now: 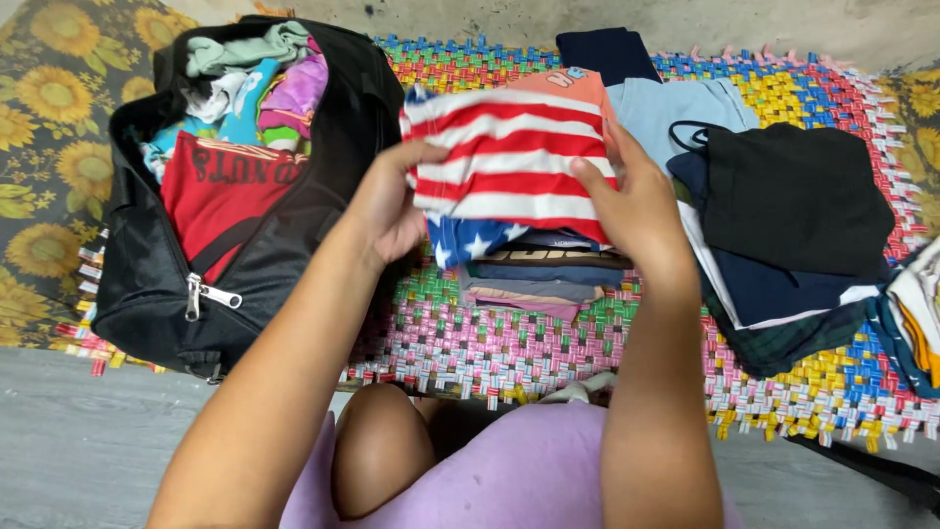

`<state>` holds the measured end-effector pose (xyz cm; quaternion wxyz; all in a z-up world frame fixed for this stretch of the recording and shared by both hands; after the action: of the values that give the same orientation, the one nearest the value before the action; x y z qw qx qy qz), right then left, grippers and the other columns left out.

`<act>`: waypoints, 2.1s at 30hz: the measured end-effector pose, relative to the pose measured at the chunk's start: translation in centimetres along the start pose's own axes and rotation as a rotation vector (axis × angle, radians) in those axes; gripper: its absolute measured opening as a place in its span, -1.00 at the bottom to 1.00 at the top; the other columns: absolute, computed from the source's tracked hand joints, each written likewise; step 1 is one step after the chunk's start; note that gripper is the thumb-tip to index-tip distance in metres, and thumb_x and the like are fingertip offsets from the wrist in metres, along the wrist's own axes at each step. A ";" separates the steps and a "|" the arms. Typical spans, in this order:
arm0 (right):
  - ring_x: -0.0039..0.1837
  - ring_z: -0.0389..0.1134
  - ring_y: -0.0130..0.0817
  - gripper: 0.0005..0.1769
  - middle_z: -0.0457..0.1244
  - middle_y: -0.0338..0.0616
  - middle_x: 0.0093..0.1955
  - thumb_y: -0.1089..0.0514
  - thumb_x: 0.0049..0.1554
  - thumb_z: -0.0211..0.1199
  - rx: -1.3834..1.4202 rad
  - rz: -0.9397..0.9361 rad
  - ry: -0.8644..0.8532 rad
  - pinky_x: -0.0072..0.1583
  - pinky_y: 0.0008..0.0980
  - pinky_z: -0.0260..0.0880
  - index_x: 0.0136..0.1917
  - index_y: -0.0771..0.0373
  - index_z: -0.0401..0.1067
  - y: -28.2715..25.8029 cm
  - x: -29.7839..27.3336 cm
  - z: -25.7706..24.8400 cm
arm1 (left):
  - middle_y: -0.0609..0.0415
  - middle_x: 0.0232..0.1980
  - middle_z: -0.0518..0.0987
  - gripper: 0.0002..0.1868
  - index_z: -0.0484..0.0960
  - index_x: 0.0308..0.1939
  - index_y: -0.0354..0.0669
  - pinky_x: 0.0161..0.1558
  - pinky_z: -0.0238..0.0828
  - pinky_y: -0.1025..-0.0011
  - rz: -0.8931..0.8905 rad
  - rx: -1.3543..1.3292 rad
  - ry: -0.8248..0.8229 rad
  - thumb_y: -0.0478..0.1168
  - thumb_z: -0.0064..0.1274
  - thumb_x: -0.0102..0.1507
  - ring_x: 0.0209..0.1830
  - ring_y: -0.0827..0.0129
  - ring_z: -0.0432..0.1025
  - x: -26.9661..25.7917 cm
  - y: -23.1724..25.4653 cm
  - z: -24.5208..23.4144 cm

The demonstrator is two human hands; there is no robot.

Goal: The recorder is seen organizing and packing various items of clothing into a black duffel bag.

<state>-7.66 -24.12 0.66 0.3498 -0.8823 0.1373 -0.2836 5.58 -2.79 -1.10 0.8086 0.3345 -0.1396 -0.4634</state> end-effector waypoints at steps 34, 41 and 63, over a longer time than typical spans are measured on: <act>0.08 0.39 -0.51 -0.38 0.30 0.00 0.31 0.21 0.26 0.25 0.606 0.200 -0.002 -0.01 -0.51 0.43 0.53 0.34 0.20 1.4 -0.5 0.0 | -0.15 0.26 0.48 -0.65 0.24 0.24 -0.19 0.29 0.44 0.13 0.246 0.063 0.159 -0.33 -0.07 0.40 0.24 0.16 0.47 0.5 -11.4 4.8; 0.15 0.45 -0.31 -0.47 0.33 0.08 0.33 0.38 0.17 0.14 0.630 0.314 0.037 0.07 -0.35 0.54 0.42 0.33 0.34 0.9 -0.6 0.1 | -0.15 0.29 0.39 -0.22 0.25 0.42 -0.22 0.03 0.51 0.36 0.775 1.290 0.513 -0.47 0.24 0.16 0.14 0.15 0.39 -3.7 -5.9 -1.9; 0.25 0.46 -0.15 -0.60 0.40 0.05 0.27 0.14 0.27 0.31 0.891 0.202 0.316 0.27 -0.21 0.52 0.32 0.35 0.47 9.7 2.2 1.3 | 0.00 0.33 0.55 -0.50 0.42 0.40 -0.11 0.26 0.44 0.27 0.840 1.217 0.031 -0.25 0.14 0.38 0.33 0.25 0.47 0.8 -0.6 10.1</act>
<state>-5.54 -31.35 -5.90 0.6942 -0.5752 0.1387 -0.4099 0.20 -7.83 5.88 0.5913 0.6487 -0.4766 0.0495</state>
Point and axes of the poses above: each hand's wrist, its own x-axis towards the middle knuckle, its own z-axis out of the palm, y = z × x, the point moved 5 cm from there along x, towards the middle knuckle
